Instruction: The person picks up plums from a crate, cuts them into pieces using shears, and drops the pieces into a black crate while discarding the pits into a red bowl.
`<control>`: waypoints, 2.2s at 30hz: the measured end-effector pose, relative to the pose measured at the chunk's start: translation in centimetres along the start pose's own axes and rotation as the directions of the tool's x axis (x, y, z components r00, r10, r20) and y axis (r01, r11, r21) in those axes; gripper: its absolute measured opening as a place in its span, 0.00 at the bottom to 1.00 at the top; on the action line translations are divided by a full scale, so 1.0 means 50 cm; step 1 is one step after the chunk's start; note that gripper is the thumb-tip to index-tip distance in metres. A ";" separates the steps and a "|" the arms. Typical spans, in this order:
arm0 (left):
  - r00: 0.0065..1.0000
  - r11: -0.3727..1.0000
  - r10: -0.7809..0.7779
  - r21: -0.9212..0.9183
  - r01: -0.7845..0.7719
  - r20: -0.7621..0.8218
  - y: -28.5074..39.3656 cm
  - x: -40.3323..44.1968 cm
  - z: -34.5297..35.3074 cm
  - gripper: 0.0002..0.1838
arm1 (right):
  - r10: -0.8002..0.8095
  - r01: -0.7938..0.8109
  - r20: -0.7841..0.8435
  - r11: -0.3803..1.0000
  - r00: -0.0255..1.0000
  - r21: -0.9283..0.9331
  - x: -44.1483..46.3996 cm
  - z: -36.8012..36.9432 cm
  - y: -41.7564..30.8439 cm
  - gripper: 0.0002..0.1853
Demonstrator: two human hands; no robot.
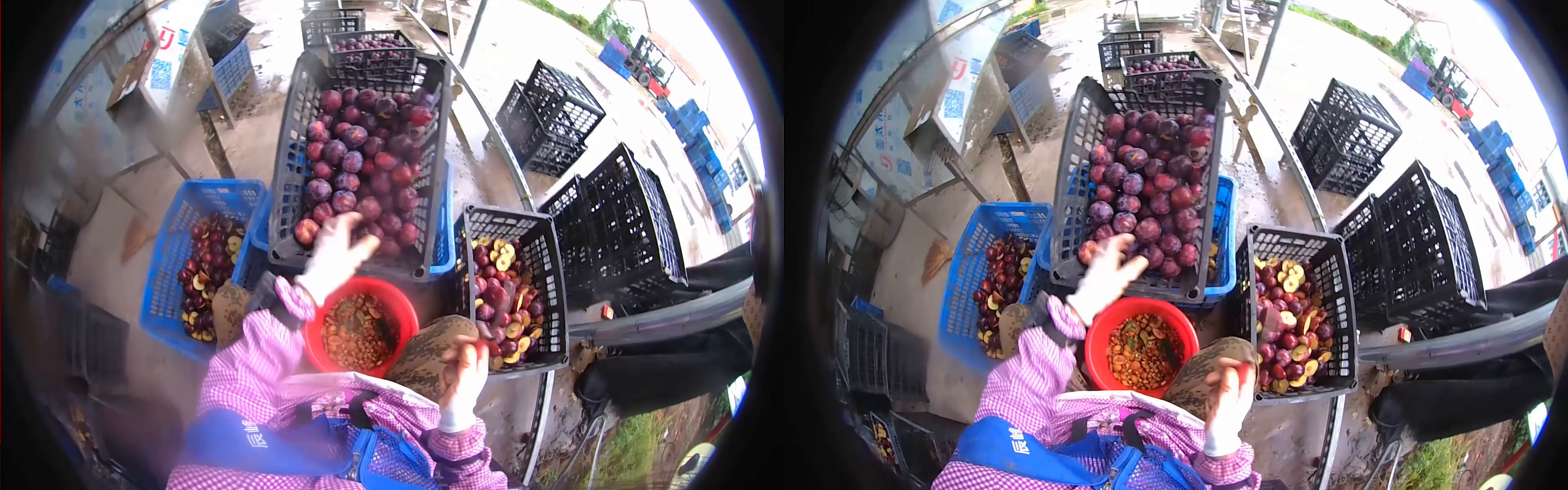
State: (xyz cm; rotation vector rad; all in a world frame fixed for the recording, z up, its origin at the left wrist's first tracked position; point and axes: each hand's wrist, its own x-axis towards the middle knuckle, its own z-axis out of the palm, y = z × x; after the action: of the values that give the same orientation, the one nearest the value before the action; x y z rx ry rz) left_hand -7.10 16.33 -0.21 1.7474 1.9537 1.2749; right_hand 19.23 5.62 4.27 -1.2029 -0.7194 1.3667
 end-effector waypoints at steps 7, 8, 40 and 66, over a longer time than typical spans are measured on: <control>0.916 0.771 -0.286 0.635 0.046 0.281 -0.184 0.050 0.016 0.35 | 0.022 0.520 0.755 0.712 0.655 -0.472 -0.038 0.100 -0.120 0.13; 0.910 0.764 -0.288 0.645 0.030 0.299 -0.185 0.055 0.017 0.35 | -0.053 0.536 0.806 0.771 0.590 -0.342 -0.053 0.131 -0.144 0.12; 0.672 0.641 0.478 0.299 -0.707 0.566 0.140 0.071 0.274 0.31 | 0.235 -0.080 0.289 0.884 0.928 -0.461 -0.032 -0.023 -0.146 0.10; 0.983 0.984 0.174 0.049 -0.171 -0.053 -0.057 0.390 0.187 0.19 | -0.266 0.302 0.179 0.551 0.947 -0.778 0.149 -0.370 0.079 0.17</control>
State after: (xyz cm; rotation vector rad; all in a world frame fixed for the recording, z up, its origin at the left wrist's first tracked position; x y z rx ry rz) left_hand -8.01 38.13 -0.66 1.9605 1.9090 1.3599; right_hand 36.20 8.02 -6.69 -1.6481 -1.6045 0.7626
